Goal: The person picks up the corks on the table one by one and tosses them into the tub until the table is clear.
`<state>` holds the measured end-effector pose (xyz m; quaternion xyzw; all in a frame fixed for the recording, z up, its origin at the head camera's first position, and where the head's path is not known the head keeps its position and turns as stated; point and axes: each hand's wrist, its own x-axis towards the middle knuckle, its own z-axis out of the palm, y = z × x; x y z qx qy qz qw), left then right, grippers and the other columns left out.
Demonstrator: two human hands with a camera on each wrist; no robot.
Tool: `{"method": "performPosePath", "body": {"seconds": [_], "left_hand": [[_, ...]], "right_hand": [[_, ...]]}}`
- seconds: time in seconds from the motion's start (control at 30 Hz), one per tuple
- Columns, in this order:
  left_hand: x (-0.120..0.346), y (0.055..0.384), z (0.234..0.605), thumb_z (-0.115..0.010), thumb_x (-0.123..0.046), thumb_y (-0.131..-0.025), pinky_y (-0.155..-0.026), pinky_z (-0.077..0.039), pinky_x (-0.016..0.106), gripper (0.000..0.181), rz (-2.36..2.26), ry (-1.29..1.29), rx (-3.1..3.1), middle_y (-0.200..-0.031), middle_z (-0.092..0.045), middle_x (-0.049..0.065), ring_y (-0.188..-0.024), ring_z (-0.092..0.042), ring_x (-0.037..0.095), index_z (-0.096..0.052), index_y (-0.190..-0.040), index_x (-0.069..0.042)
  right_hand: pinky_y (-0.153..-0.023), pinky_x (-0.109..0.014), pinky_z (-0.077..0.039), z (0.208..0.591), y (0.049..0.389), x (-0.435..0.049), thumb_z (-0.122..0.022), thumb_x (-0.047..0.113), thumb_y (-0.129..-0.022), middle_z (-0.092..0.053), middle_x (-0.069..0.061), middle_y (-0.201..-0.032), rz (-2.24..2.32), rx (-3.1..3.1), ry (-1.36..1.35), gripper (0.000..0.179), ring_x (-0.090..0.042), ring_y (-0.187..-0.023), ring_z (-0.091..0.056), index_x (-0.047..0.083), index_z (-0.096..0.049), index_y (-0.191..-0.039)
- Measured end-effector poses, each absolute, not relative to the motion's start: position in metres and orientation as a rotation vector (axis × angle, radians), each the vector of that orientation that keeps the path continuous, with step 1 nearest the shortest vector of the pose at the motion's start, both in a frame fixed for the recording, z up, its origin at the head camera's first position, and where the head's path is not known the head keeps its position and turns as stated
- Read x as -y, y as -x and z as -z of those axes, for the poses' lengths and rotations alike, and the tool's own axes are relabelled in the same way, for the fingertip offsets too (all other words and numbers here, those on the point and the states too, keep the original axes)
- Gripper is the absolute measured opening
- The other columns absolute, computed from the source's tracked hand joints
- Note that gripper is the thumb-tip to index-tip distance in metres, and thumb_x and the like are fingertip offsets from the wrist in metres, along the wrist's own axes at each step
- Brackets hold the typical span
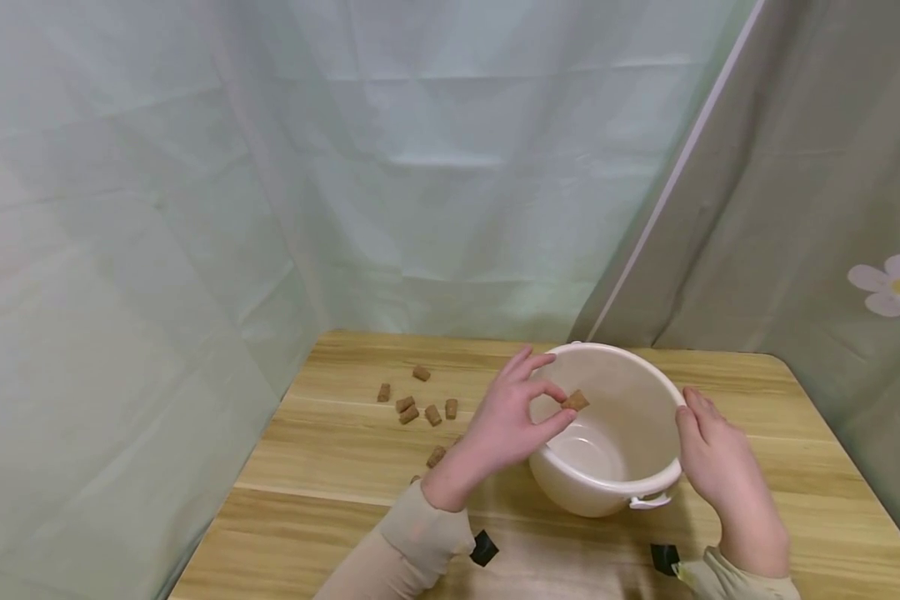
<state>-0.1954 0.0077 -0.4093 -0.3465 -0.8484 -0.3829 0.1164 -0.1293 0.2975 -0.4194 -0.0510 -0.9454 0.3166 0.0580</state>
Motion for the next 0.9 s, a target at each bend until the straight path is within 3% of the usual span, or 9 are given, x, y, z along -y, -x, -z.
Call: {"method": "performPosePath", "body": {"seconds": [0.23, 0.5, 0.9], "left_hand": [[-0.018, 0.197, 0.406, -0.082, -0.031, -0.095, -0.125, -0.032, 0.057, 0.013, 0.97, 1.095, 2.481, -0.154, -0.058, 0.012, -0.156, -0.035, 0.04, -0.078, -0.097, -0.019], [-0.03, 0.195, 0.396, -0.082, -0.035, -0.095, -0.12, -0.04, 0.057, 0.016, 0.804, 1.188, 2.448, -0.154, -0.058, 0.01, -0.156, -0.037, 0.036, -0.078, -0.096, -0.02], [-0.044, 0.197, 0.391, -0.08, -0.04, -0.096, -0.126, -0.032, 0.047, 0.019, 0.646, 1.228, 2.423, -0.152, -0.059, 0.008, -0.154, -0.041, 0.033, -0.08, -0.097, -0.021]], "right_hand": [[-0.117, -0.075, -0.026, 0.419, 0.129, -0.297, -0.021, 0.038, -0.117, -0.029, -0.039, -0.163, -0.962, 2.873, 0.164, 0.067, -0.061, -0.15, -0.028, -0.01, -0.032, -0.161], [-0.117, -0.076, -0.025, 0.419, 0.127, -0.297, -0.022, 0.039, -0.117, -0.029, -0.039, -0.164, -0.971, 2.858, 0.159, 0.067, -0.061, -0.15, -0.028, -0.01, -0.032, -0.161], [-0.117, -0.075, -0.026, 0.418, 0.128, -0.296, -0.023, 0.039, -0.117, -0.03, -0.038, -0.164, -0.966, 2.854, 0.141, 0.067, -0.061, -0.15, -0.029, -0.01, -0.032, -0.161]]}}
